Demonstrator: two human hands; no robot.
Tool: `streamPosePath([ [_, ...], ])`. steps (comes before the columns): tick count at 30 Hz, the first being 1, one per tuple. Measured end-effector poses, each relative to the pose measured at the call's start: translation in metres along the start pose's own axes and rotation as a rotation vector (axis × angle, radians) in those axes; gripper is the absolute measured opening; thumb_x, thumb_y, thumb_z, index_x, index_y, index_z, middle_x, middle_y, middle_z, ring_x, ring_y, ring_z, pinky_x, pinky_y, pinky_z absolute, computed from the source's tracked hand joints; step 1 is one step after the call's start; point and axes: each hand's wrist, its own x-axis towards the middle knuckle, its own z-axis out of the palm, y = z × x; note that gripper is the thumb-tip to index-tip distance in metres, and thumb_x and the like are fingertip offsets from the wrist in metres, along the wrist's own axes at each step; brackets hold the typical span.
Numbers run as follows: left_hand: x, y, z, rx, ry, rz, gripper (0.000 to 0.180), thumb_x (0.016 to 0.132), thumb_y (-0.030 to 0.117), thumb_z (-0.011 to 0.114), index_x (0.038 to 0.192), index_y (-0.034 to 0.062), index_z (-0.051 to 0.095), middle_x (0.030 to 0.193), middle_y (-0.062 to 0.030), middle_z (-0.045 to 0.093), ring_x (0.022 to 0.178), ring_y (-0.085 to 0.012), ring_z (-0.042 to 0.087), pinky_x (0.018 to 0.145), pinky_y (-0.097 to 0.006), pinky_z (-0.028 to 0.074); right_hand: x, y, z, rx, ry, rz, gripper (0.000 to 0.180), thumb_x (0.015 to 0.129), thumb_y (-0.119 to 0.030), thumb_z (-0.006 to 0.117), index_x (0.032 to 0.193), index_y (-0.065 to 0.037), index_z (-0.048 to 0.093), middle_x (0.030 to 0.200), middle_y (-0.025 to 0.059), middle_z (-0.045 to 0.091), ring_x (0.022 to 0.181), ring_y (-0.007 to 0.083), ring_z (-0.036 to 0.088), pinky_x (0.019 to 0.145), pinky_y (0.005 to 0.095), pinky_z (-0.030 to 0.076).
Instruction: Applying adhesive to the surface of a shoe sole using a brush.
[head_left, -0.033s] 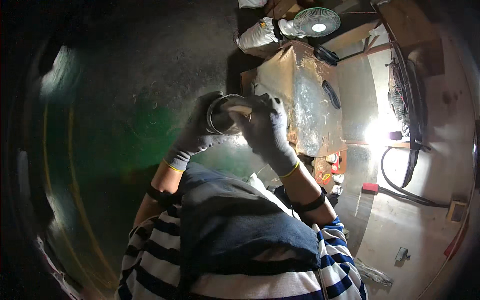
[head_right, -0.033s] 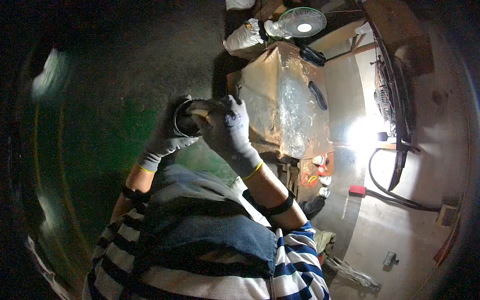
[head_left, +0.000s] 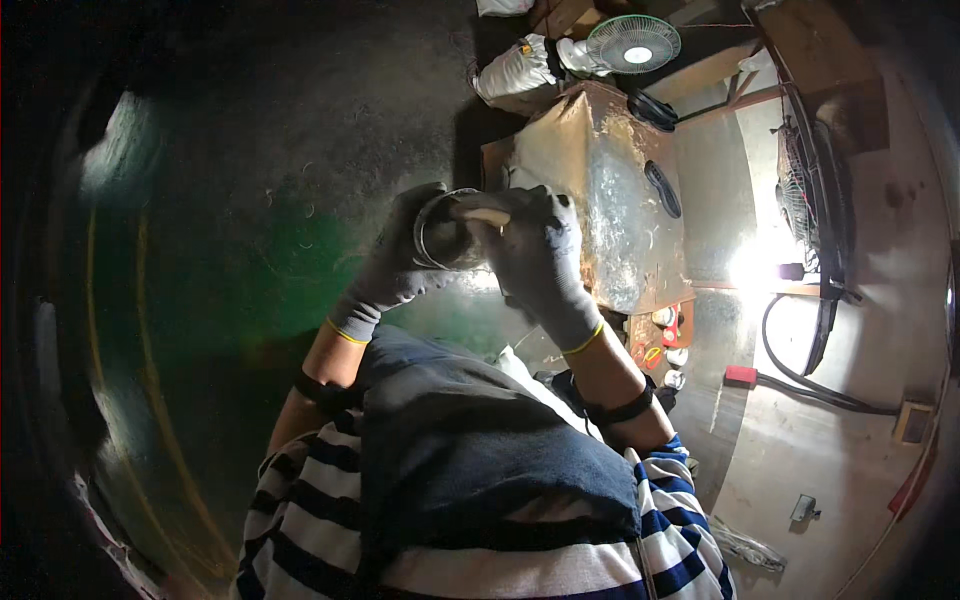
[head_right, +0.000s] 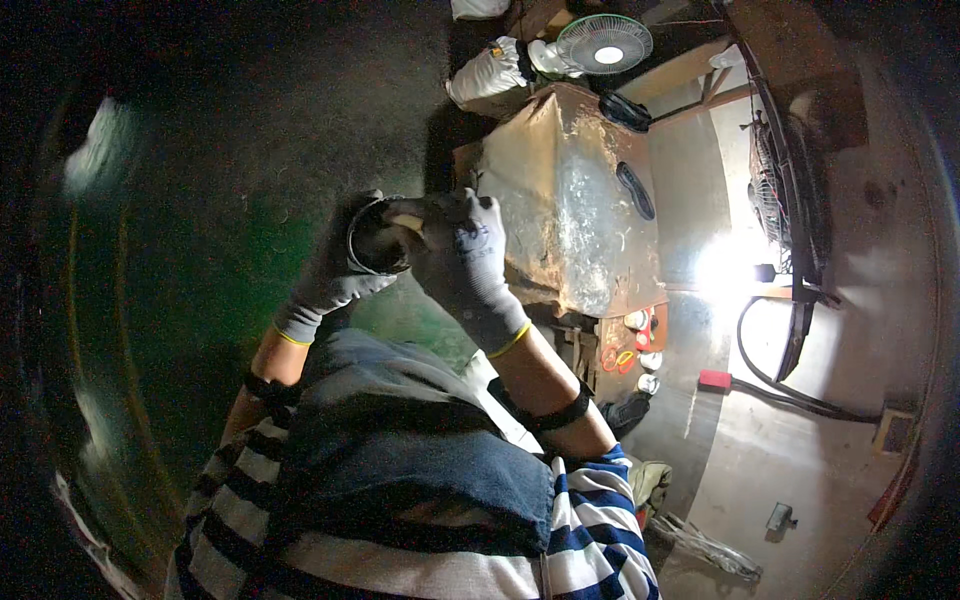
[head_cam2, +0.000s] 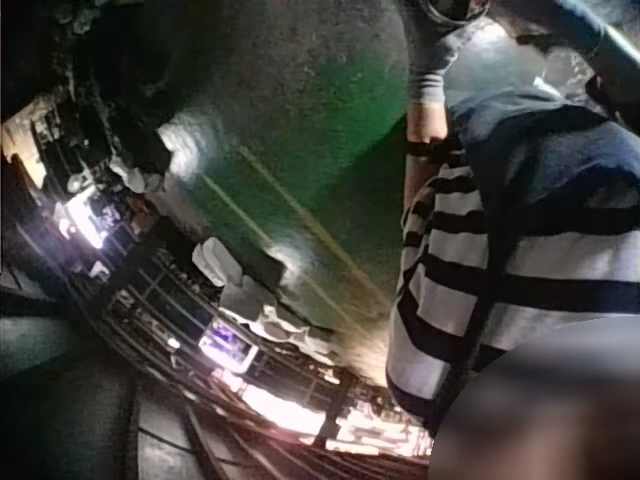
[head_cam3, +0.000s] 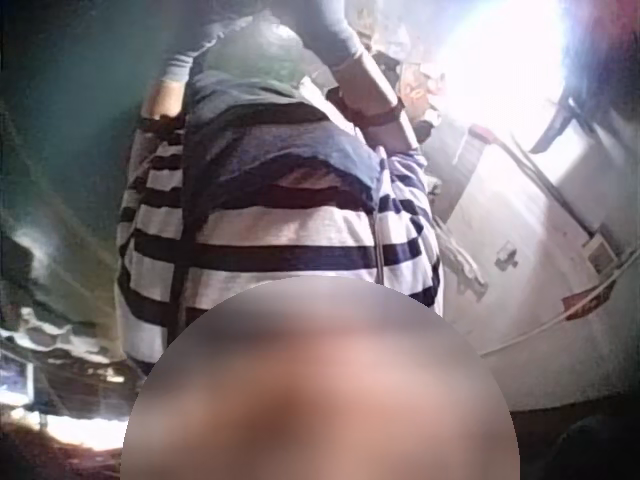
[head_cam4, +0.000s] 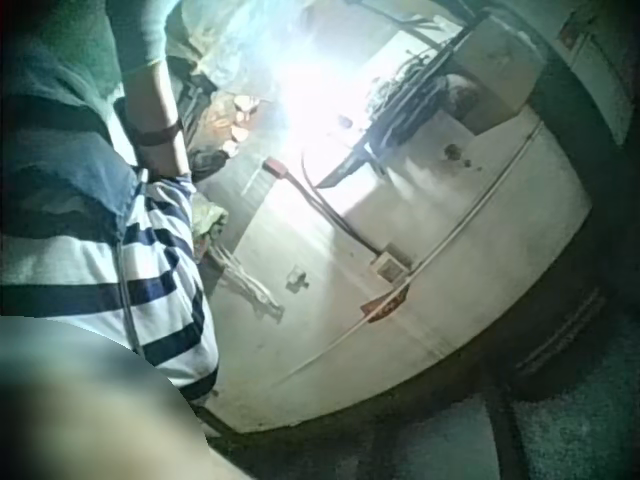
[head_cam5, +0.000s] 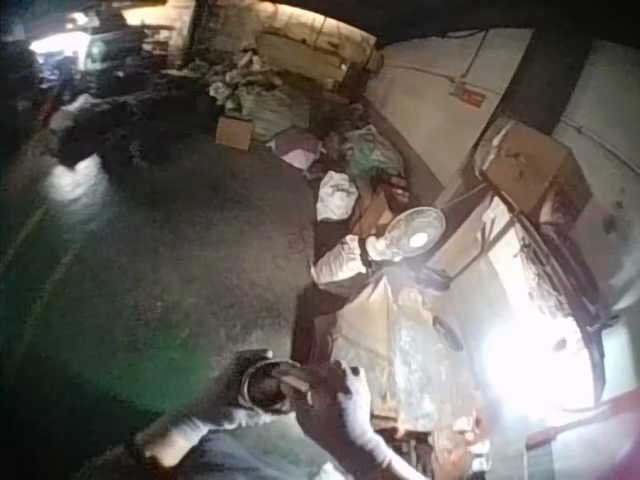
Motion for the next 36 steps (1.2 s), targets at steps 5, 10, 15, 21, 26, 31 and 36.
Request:
streamPosePath([
  [5, -0.005, 0.001, 0.005, -0.227, 0.072, -0.123, 0.09, 0.07, 0.015, 0.091, 0.142, 0.001, 0.039, 0.136, -0.0159, 0.045, 0.126, -0.0296, 0.05, 0.107, -0.038, 0.046, -0.014, -0.007, -0.014, -0.008, -0.156, 0.224, 0.017, 0.081, -0.027, 0.071, 0.093, -0.016, 0.076, 0.092, 0.011, 0.072, 0.086, 0.0323, 0.066, 0.078, 0.0432, 0.047],
  [10, -0.005, 0.0, 0.01, -0.153, -0.002, -0.122, 0.098, 0.069, 0.011, 0.089, 0.149, 0.0054, 0.033, 0.142, -0.0139, 0.046, 0.131, -0.0259, 0.05, 0.111, -0.038, 0.041, -0.006, -0.007, 0.006, 0.054, -0.174, 0.201, 0.02, 0.083, -0.02, 0.074, 0.1, -0.009, 0.076, 0.093, 0.0134, 0.072, 0.084, 0.0257, 0.069, 0.077, 0.0376, 0.054],
  [15, -0.007, -0.012, 0.008, -0.092, 0.031, -0.084, 0.097, 0.07, 0.011, 0.089, 0.149, 0.0057, 0.032, 0.142, -0.0134, 0.047, 0.13, -0.0267, 0.05, 0.112, -0.038, 0.04, -0.01, 0.021, 0.012, 0.024, 0.032, 0.053, 0.011, 0.08, -0.022, 0.071, 0.089, -0.017, 0.076, 0.093, 0.0041, 0.074, 0.088, 0.0245, 0.069, 0.077, 0.0417, 0.048],
  [21, -0.011, -0.013, 0.005, -0.067, 0.028, -0.055, 0.099, 0.069, 0.01, 0.089, 0.149, 0.0073, 0.031, 0.142, -0.0132, 0.047, 0.132, -0.0266, 0.049, 0.112, -0.039, 0.04, -0.018, -0.011, 0.004, -0.047, -0.142, 0.183, 0.018, 0.079, -0.027, 0.072, 0.092, -0.015, 0.075, 0.088, 0.0086, 0.073, 0.081, 0.0296, 0.068, 0.082, 0.0438, 0.049],
  [26, -0.016, -0.02, 0.011, -0.156, 0.016, -0.148, 0.099, 0.069, 0.004, 0.087, 0.15, 0.0083, 0.03, 0.143, -0.0126, 0.048, 0.132, -0.0253, 0.049, 0.111, -0.038, 0.042, -0.005, -0.001, 0.025, 0.118, -0.042, 0.085, 0.02, 0.084, -0.029, 0.069, 0.099, -0.017, 0.075, 0.095, 0.0084, 0.072, 0.09, 0.0319, 0.064, 0.083, 0.0439, 0.047],
  [31, -0.012, -0.019, 0.012, -0.304, 0.048, -0.178, 0.099, 0.07, 0.004, 0.086, 0.151, 0.008, 0.029, 0.143, -0.0123, 0.048, 0.132, -0.0253, 0.049, 0.111, -0.038, 0.042, -0.012, 0.016, 0.014, -0.018, 0.032, 0.104, 0.013, 0.083, -0.024, 0.068, 0.093, -0.02, 0.075, 0.092, 0.0029, 0.073, 0.09, 0.0278, 0.065, 0.082, 0.0434, 0.045],
  [36, -0.007, -0.01, 0.011, -0.149, 0.065, -0.083, 0.098, 0.066, 0.014, 0.093, 0.144, 0.0024, 0.035, 0.137, -0.0155, 0.044, 0.125, -0.0273, 0.051, 0.107, -0.038, 0.046, -0.021, -0.001, 0.005, -0.167, -0.102, 0.143, 0.019, 0.085, -0.029, 0.069, 0.092, -0.011, 0.073, 0.087, 0.0117, 0.071, 0.089, 0.0313, 0.066, 0.078, 0.042, 0.047],
])
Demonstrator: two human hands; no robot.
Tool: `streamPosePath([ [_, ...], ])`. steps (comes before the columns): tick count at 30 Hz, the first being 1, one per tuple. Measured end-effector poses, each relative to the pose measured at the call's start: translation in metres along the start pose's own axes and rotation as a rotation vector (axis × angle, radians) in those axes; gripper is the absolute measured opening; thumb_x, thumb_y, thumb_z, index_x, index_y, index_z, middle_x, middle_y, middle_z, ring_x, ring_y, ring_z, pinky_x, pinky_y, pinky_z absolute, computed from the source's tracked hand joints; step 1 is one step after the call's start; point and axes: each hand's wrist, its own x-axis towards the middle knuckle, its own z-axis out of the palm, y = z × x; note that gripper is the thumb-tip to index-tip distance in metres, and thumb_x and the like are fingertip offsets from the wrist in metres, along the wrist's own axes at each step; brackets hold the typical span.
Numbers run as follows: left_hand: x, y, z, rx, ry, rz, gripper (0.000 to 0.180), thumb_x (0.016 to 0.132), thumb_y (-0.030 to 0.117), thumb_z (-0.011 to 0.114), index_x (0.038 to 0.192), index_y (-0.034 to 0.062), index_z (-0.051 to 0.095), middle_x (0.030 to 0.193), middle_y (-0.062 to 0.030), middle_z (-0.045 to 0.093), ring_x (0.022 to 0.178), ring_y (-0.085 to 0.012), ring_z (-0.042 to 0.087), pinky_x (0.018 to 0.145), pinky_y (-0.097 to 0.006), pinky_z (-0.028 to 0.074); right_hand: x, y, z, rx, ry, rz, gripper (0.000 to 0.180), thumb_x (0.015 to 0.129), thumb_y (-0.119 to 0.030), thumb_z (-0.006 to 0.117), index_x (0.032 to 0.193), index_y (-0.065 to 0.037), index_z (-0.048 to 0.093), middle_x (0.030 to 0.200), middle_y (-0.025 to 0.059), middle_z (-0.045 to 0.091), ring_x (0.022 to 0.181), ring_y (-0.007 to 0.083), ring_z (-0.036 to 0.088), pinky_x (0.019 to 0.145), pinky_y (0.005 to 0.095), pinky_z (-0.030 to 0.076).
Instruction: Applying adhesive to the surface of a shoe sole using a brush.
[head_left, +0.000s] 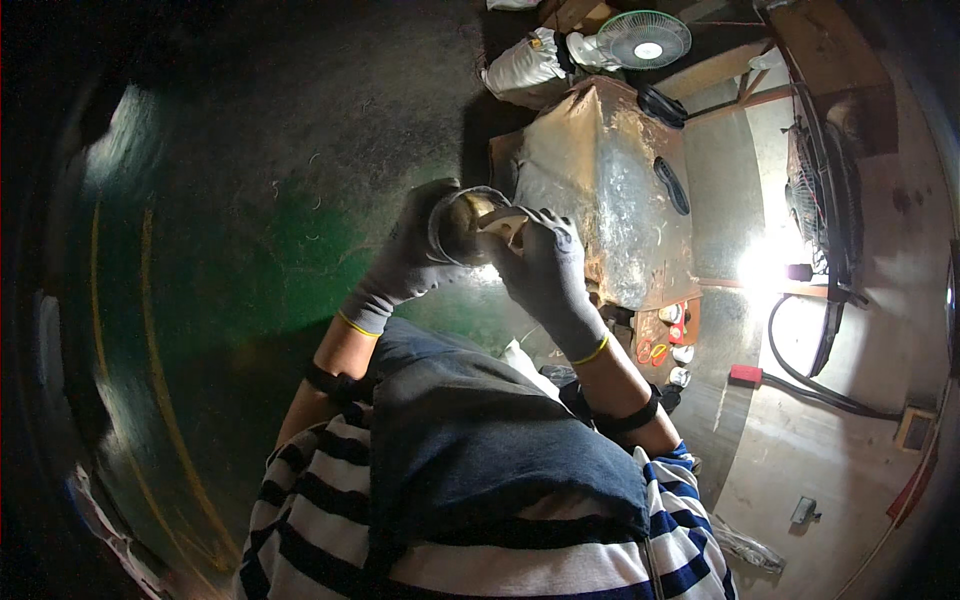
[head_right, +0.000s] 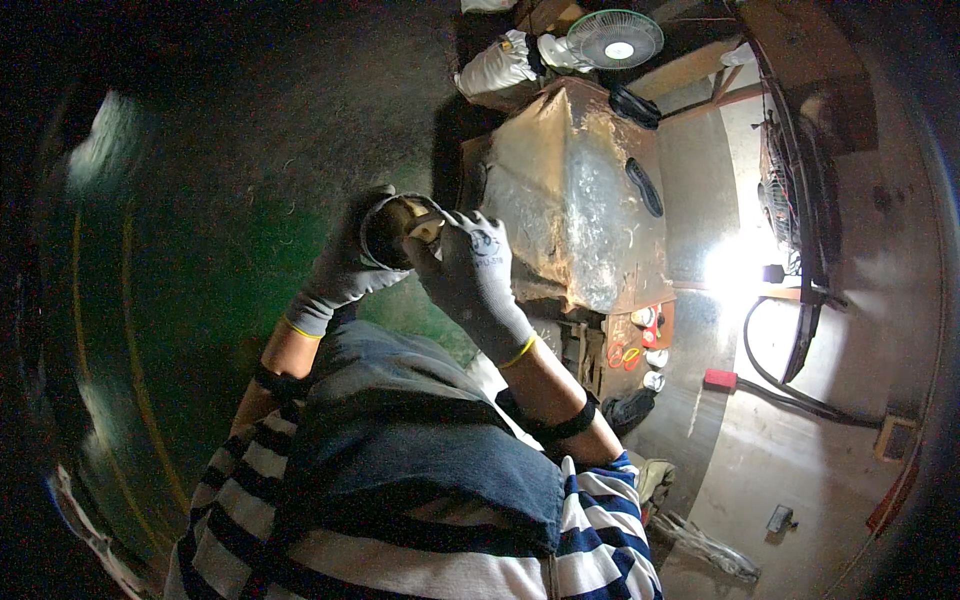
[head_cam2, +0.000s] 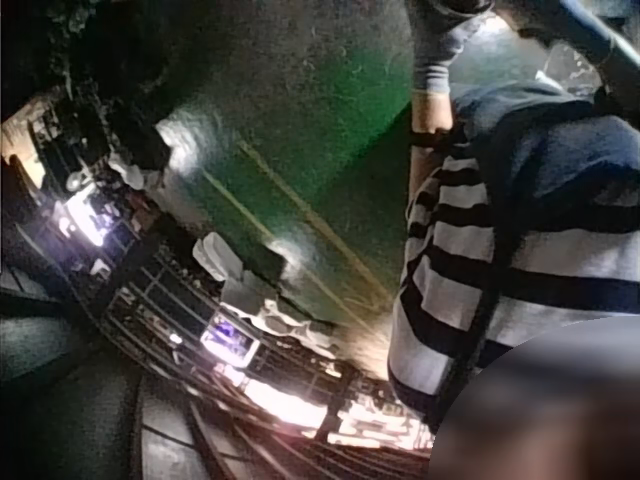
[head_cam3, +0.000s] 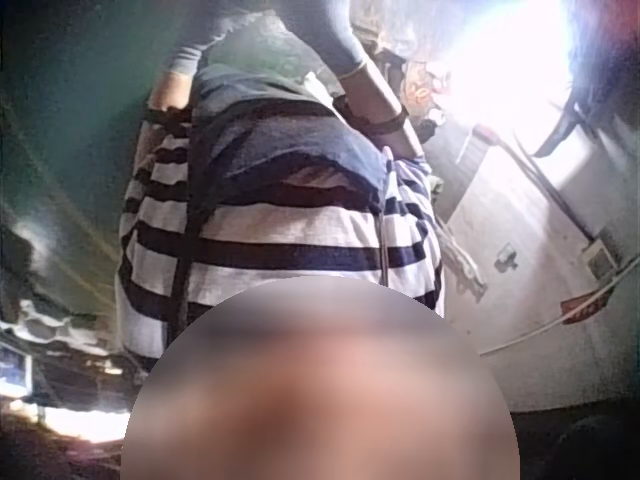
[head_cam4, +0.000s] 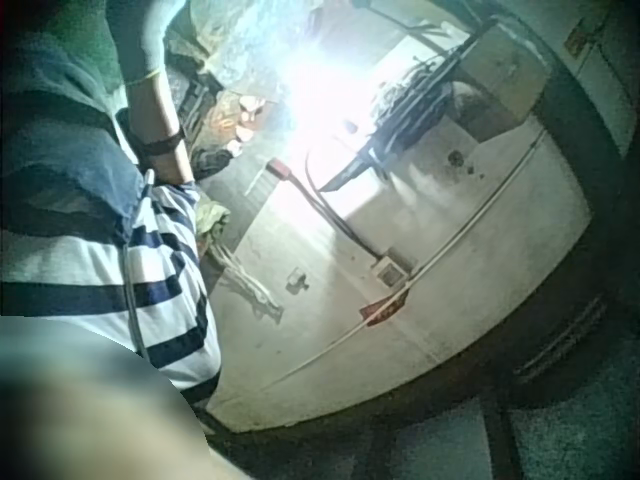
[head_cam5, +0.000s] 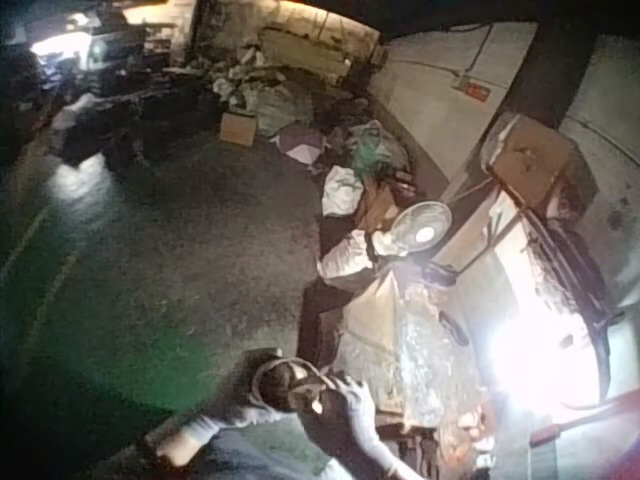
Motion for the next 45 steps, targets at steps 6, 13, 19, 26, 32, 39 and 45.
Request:
streamPosePath([
  [6, 0.005, 0.0, 0.005, 0.129, -0.037, 0.039, 0.102, 0.068, 0.01, 0.09, 0.15, 0.0064, 0.03, 0.146, -0.0133, 0.043, 0.134, -0.0276, 0.047, 0.113, -0.039, 0.04, 0.011, 0.015, 0.016, 0.229, 0.041, 0.146, 0.032, 0.085, -0.035, 0.07, 0.1, -0.007, 0.071, 0.09, 0.0163, 0.07, 0.091, 0.0347, 0.063, 0.087, 0.0441, 0.044],
  [13, 0.001, -0.004, 0.006, -0.021, -0.022, -0.073, 0.103, 0.065, 0.012, 0.091, 0.149, 0.0068, 0.032, 0.144, -0.0142, 0.044, 0.134, -0.0289, 0.047, 0.112, -0.039, 0.041, 0.001, 0.014, 0.0, -0.061, 0.049, 0.016, 0.025, 0.087, -0.033, 0.066, 0.099, -0.012, 0.072, 0.089, 0.0131, 0.069, 0.088, 0.0325, 0.062, 0.082, 0.0452, 0.042],
  [19, 0.003, -0.009, 0.003, 0.25, -0.038, 0.09, 0.101, 0.065, 0.011, 0.091, 0.148, 0.0071, 0.034, 0.143, -0.013, 0.045, 0.132, -0.0284, 0.049, 0.112, -0.039, 0.041, -0.003, 0.01, 0.012, 0.486, -0.139, 0.369, 0.028, 0.084, -0.033, 0.073, 0.103, -0.013, 0.074, 0.094, 0.015, 0.073, 0.092, 0.0339, 0.066, 0.086, 0.0423, 0.048],
  [26, 0.005, -0.011, 0.004, 0.212, -0.032, 0.024, 0.099, 0.067, 0.013, 0.09, 0.148, 0.0064, 0.033, 0.145, -0.0139, 0.045, 0.132, -0.0291, 0.049, 0.112, -0.039, 0.041, -0.001, 0.023, 0.013, 0.108, 0.075, -0.008, 0.024, 0.086, -0.027, 0.067, 0.106, -0.014, 0.069, 0.088, 0.011, 0.067, 0.088, 0.0318, 0.063, 0.081, 0.0438, 0.043],
  [32, 0.0, -0.018, 0.006, 0.027, 0.012, -0.047, 0.095, 0.064, 0.021, 0.093, 0.142, 0.0061, 0.039, 0.135, -0.0163, 0.046, 0.124, -0.0355, 0.05, 0.107, -0.044, 0.043, -0.005, 0.017, 0.018, 0.454, 0.023, 0.23, 0.021, 0.088, -0.027, 0.066, 0.102, -0.012, 0.068, 0.091, 0.01, 0.069, 0.088, 0.0315, 0.064, 0.083, 0.0433, 0.044],
  [39, 0.0, -0.02, 0.006, 0.243, -0.009, 0.049, 0.097, 0.063, 0.02, 0.094, 0.141, 0.0061, 0.039, 0.134, -0.0158, 0.046, 0.124, -0.0346, 0.05, 0.107, -0.044, 0.045, -0.007, 0.028, 0.027, 0.19, 0.028, 0.018, 0.025, 0.087, -0.025, 0.07, 0.105, -0.007, 0.069, 0.088, 0.012, 0.071, 0.081, 0.0257, 0.066, 0.076, 0.0376, 0.048],
  [45, -0.003, -0.016, 0.001, 0.144, -0.046, -0.065, 0.097, 0.068, 0.017, 0.09, 0.146, 0.0057, 0.035, 0.141, -0.0135, 0.048, 0.129, -0.0279, 0.052, 0.11, -0.039, 0.042, 0.001, 0.025, 0.016, 0.292, 0.0, 0.169, 0.026, 0.086, -0.031, 0.071, 0.102, -0.01, 0.07, 0.092, 0.012, 0.071, 0.086, 0.0323, 0.066, 0.084, 0.0425, 0.046],
])
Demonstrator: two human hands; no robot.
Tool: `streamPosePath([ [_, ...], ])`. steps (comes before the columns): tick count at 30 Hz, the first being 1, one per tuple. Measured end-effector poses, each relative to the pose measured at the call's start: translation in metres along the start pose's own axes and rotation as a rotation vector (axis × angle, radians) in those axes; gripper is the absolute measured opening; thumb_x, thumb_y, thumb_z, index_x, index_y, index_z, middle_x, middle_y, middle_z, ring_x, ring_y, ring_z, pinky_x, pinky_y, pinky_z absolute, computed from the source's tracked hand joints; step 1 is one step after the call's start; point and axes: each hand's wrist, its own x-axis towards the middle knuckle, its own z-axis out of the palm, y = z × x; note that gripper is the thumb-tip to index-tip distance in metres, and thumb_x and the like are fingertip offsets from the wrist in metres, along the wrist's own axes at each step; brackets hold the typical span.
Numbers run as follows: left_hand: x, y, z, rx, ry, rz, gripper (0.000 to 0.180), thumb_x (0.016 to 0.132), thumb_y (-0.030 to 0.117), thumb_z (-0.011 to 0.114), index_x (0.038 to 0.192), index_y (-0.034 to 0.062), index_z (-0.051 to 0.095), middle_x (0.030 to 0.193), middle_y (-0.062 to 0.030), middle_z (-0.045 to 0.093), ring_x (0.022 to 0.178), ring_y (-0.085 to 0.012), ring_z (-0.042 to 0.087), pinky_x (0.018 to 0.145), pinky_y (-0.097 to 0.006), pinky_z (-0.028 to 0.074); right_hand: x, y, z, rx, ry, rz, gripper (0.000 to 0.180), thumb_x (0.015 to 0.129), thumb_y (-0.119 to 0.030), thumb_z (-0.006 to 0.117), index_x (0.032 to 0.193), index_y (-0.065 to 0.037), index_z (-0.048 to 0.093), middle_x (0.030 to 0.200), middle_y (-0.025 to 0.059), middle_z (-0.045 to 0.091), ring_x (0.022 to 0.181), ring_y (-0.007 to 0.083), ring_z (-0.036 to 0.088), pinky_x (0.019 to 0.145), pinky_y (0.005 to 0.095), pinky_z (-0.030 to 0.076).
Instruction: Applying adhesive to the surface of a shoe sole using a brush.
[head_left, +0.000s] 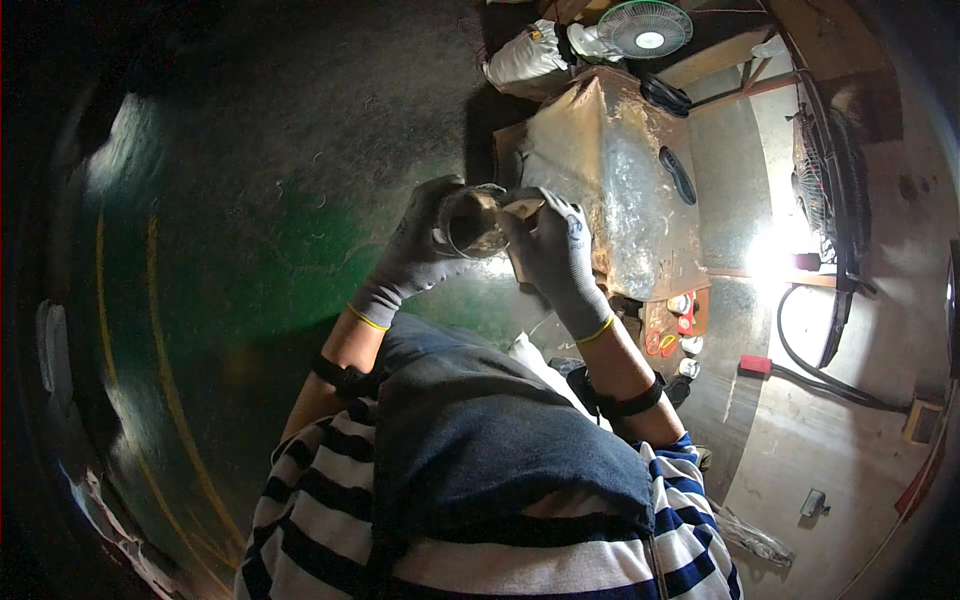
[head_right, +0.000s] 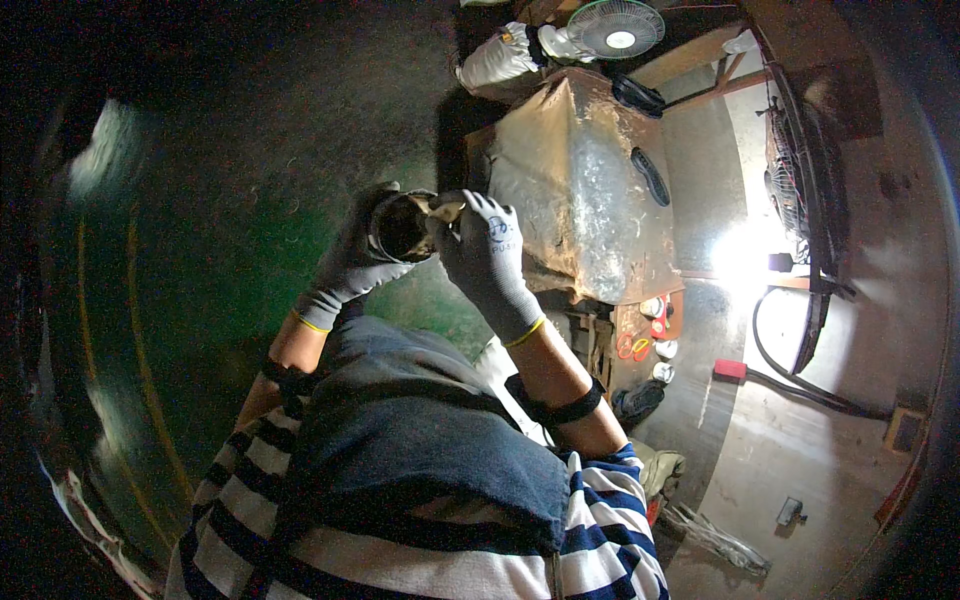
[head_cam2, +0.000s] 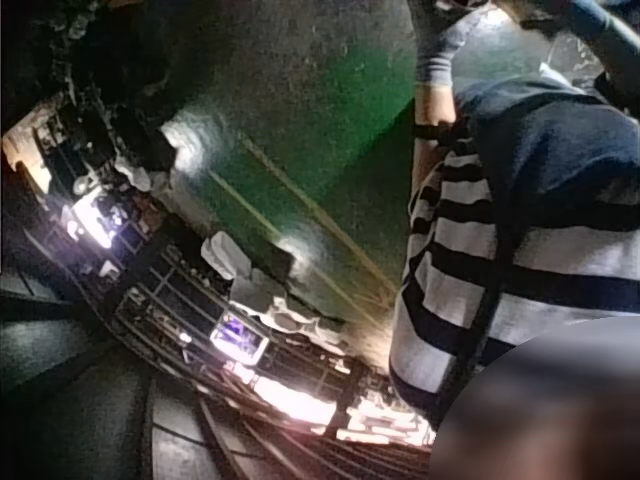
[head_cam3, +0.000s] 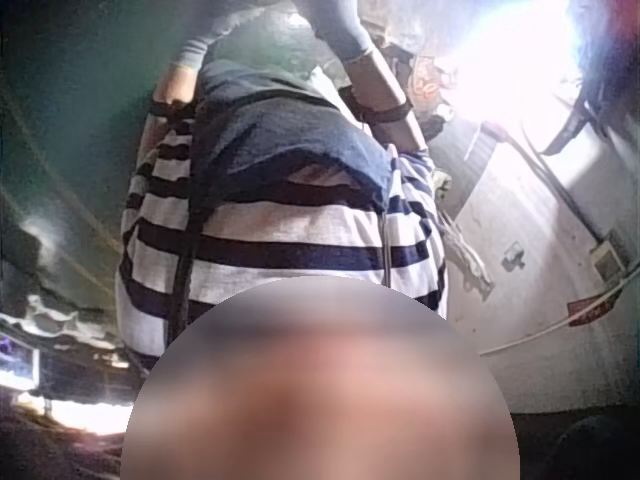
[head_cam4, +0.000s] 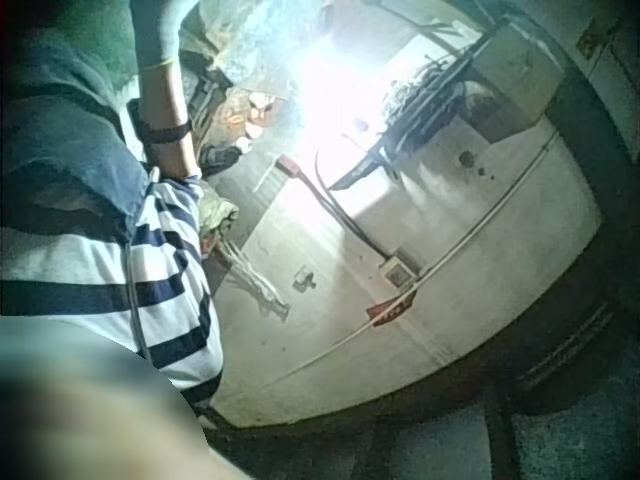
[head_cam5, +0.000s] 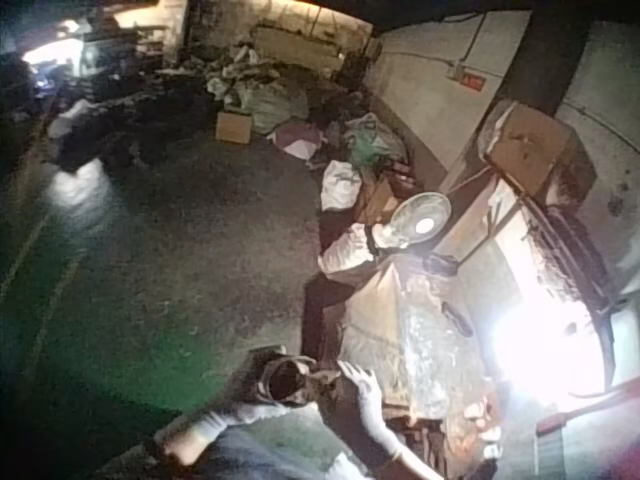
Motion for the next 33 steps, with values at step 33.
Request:
streamPosePath([
  [33, -0.008, 0.001, 0.009, -0.123, -0.019, 0.054, 0.1, 0.065, 0.012, 0.09, 0.148, 0.0062, 0.034, 0.144, -0.0126, 0.046, 0.134, -0.0261, 0.047, 0.114, -0.039, 0.038, -0.012, 0.003, 0.0, -0.215, 0.048, -0.233, 0.015, 0.086, -0.021, 0.068, 0.1, -0.018, 0.071, 0.094, 0.0078, 0.07, 0.091, 0.0288, 0.064, 0.082, 0.0422, 0.045],
])
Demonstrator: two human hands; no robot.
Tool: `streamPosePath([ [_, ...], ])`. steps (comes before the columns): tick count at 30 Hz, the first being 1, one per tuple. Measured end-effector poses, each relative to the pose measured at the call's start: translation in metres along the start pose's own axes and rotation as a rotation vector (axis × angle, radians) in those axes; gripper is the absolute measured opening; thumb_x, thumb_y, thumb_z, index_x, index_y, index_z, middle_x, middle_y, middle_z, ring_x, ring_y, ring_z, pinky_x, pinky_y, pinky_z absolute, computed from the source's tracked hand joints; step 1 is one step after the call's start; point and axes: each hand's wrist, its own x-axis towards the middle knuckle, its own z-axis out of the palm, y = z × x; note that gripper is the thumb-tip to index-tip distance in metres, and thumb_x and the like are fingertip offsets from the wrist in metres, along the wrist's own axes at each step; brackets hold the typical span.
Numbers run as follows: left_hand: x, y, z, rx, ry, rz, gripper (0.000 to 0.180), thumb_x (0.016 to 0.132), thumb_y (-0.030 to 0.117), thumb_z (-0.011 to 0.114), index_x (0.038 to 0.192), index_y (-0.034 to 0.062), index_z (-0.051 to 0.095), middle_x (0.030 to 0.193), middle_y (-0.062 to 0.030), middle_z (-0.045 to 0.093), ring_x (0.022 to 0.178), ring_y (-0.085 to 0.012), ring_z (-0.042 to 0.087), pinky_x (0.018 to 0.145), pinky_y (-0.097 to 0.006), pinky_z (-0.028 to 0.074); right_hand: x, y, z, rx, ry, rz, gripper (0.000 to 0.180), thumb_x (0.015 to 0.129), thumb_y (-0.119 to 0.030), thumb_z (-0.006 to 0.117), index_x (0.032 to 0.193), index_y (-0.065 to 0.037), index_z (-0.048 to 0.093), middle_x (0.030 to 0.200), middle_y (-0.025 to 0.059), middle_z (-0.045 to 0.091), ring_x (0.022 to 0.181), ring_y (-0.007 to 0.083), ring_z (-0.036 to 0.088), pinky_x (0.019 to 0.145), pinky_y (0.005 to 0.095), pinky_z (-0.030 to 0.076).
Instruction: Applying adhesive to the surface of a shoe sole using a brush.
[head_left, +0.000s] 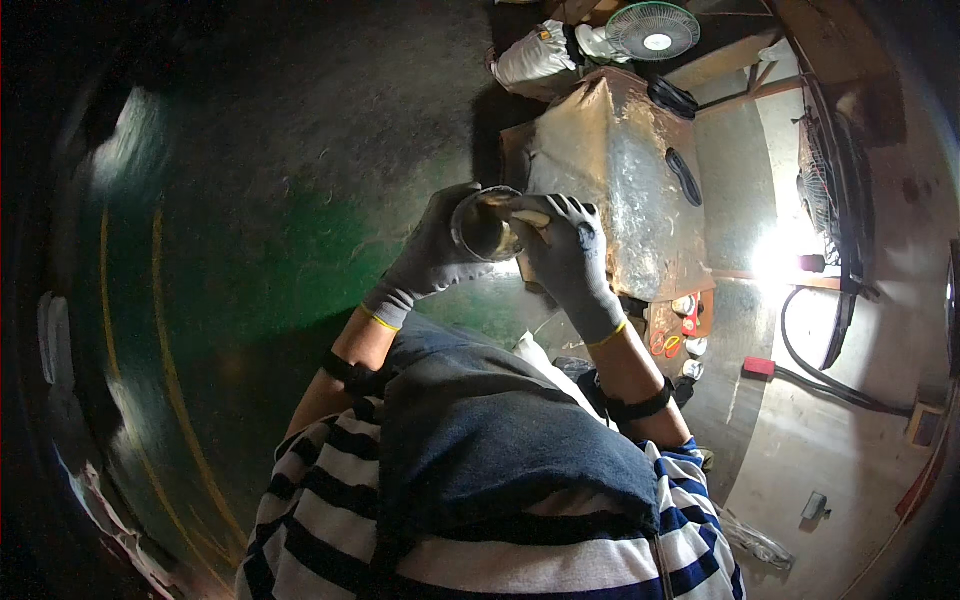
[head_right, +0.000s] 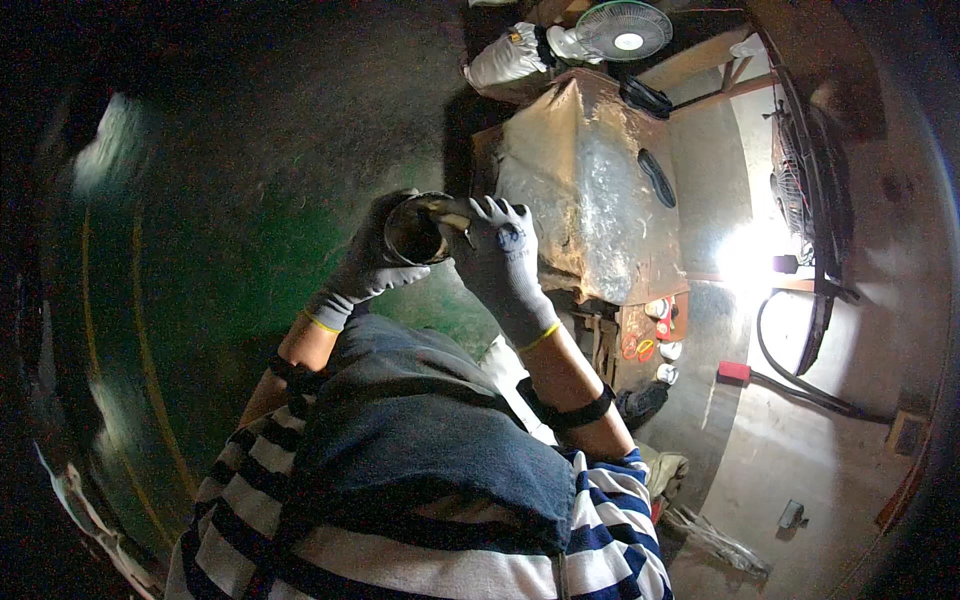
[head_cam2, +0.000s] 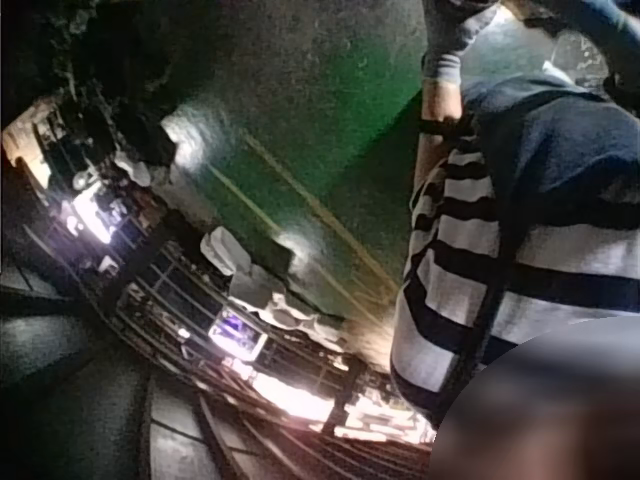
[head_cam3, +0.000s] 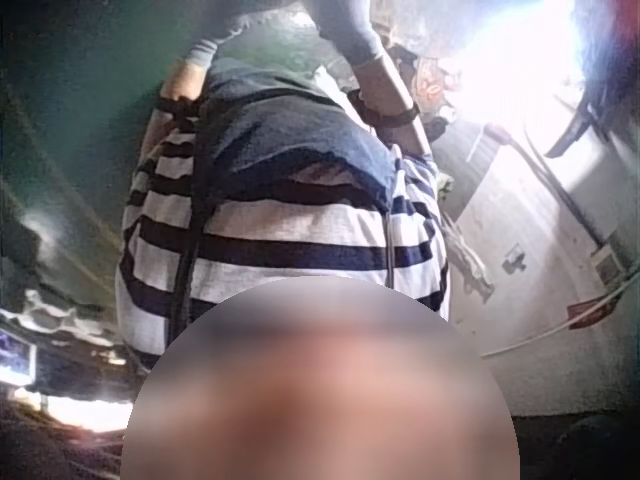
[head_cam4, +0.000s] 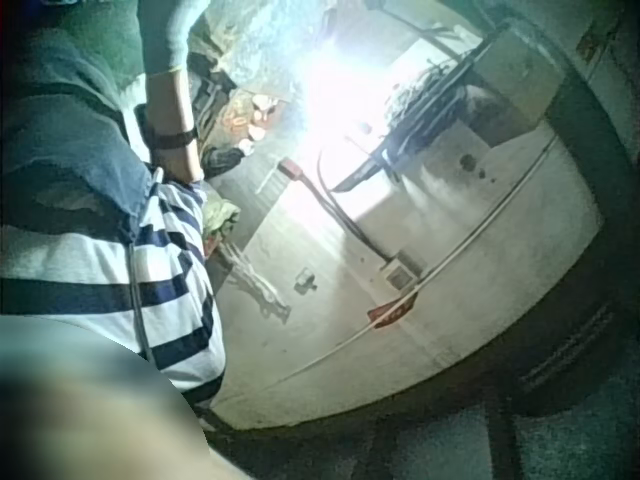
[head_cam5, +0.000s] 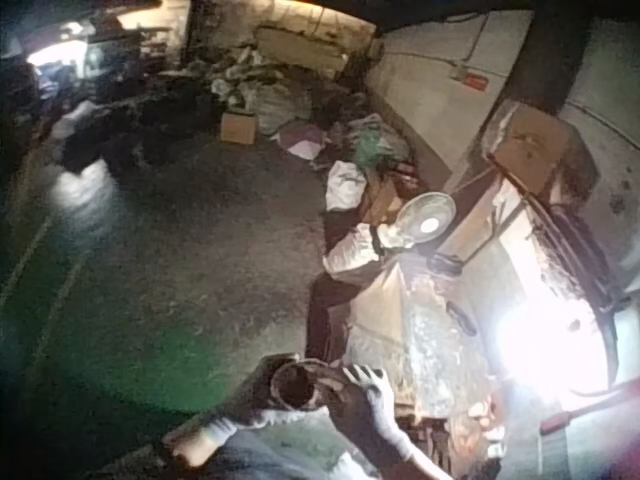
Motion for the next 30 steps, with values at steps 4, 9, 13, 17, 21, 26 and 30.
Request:
streamPosePath([
  [4, -0.004, 0.0, -0.002, -0.051, 0.034, -0.062, 0.103, 0.064, 0.014, 0.091, 0.149, 0.0061, 0.034, 0.144, -0.0133, 0.046, 0.134, -0.0276, 0.047, 0.114, -0.04, 0.037, -0.009, -0.022, -0.011, 0.091, -0.167, 0.05, 0.014, 0.085, -0.02, 0.068, 0.098, -0.017, 0.072, 0.092, 0.0086, 0.07, 0.091, 0.0297, 0.065, 0.082, 0.0422, 0.046],
  [9, 0.0, 0.004, 0.002, -0.091, -0.003, -0.044, 0.104, 0.063, 0.014, 0.091, 0.149, 0.006, 0.034, 0.144, -0.0136, 0.046, 0.134, -0.0279, 0.047, 0.115, -0.04, 0.037, 0.005, -0.021, 0.011, 0.308, 0.012, -0.023, 0.014, 0.085, -0.022, 0.069, 0.098, -0.017, 0.072, 0.092, 0.0076, 0.07, 0.09, 0.0295, 0.065, 0.081, 0.0423, 0.046],
  [13, -0.002, 0.006, 0.0, -0.07, -0.006, -0.053, 0.103, 0.063, 0.012, 0.091, 0.149, 0.0062, 0.034, 0.145, -0.0127, 0.044, 0.135, -0.0276, 0.045, 0.115, -0.04, 0.036, 0.012, -0.017, -0.005, 0.026, 0.035, 0.025, 0.015, 0.085, -0.022, 0.07, 0.099, -0.017, 0.072, 0.093, 0.0063, 0.07, 0.089, 0.0293, 0.065, 0.083, 0.0413, 0.045],
  [17, -0.002, 0.008, -0.001, -0.246, 0.026, -0.092, 0.102, 0.064, 0.011, 0.09, 0.149, 0.0066, 0.033, 0.146, -0.0119, 0.044, 0.136, -0.0269, 0.044, 0.115, -0.04, 0.037, 0.0, -0.015, -0.017, 0.029, 0.006, 0.053, 0.017, 0.084, -0.022, 0.071, 0.1, -0.015, 0.071, 0.092, 0.0083, 0.071, 0.087, 0.0298, 0.066, 0.082, 0.0422, 0.047],
  [21, -0.001, 0.011, -0.001, -0.161, 0.009, -0.065, 0.102, 0.065, 0.011, 0.09, 0.149, 0.0066, 0.034, 0.145, -0.0118, 0.045, 0.135, -0.0268, 0.045, 0.114, -0.04, 0.037, 0.0, -0.029, -0.011, 0.309, -0.133, 0.165, 0.021, 0.084, -0.024, 0.071, 0.101, -0.013, 0.072, 0.089, 0.0114, 0.072, 0.086, 0.034, 0.067, 0.082, 0.0436, 0.05],
  [26, 0.005, 0.017, 0.005, -0.13, -0.017, -0.01, 0.098, 0.066, 0.017, 0.094, 0.143, 0.0026, 0.035, 0.137, -0.015, 0.044, 0.126, -0.0278, 0.051, 0.108, -0.038, 0.045, 0.015, -0.023, -0.004, 0.23, -0.01, 0.062, 0.016, 0.084, -0.024, 0.069, 0.098, -0.015, 0.071, 0.091, 0.0103, 0.071, 0.087, 0.0312, 0.066, 0.081, 0.0436, 0.047],
  [30, 0.005, 0.021, 0.001, 0.051, -0.012, 0.01, 0.098, 0.064, 0.019, 0.095, 0.142, 0.003, 0.037, 0.138, -0.0158, 0.044, 0.128, -0.0312, 0.049, 0.109, -0.04, 0.044, 0.01, -0.022, -0.025, -0.011, -0.011, -0.057, 0.015, 0.086, -0.024, 0.067, 0.096, -0.013, 0.07, 0.089, 0.0103, 0.07, 0.086, 0.0303, 0.065, 0.08, 0.0434, 0.045],
])
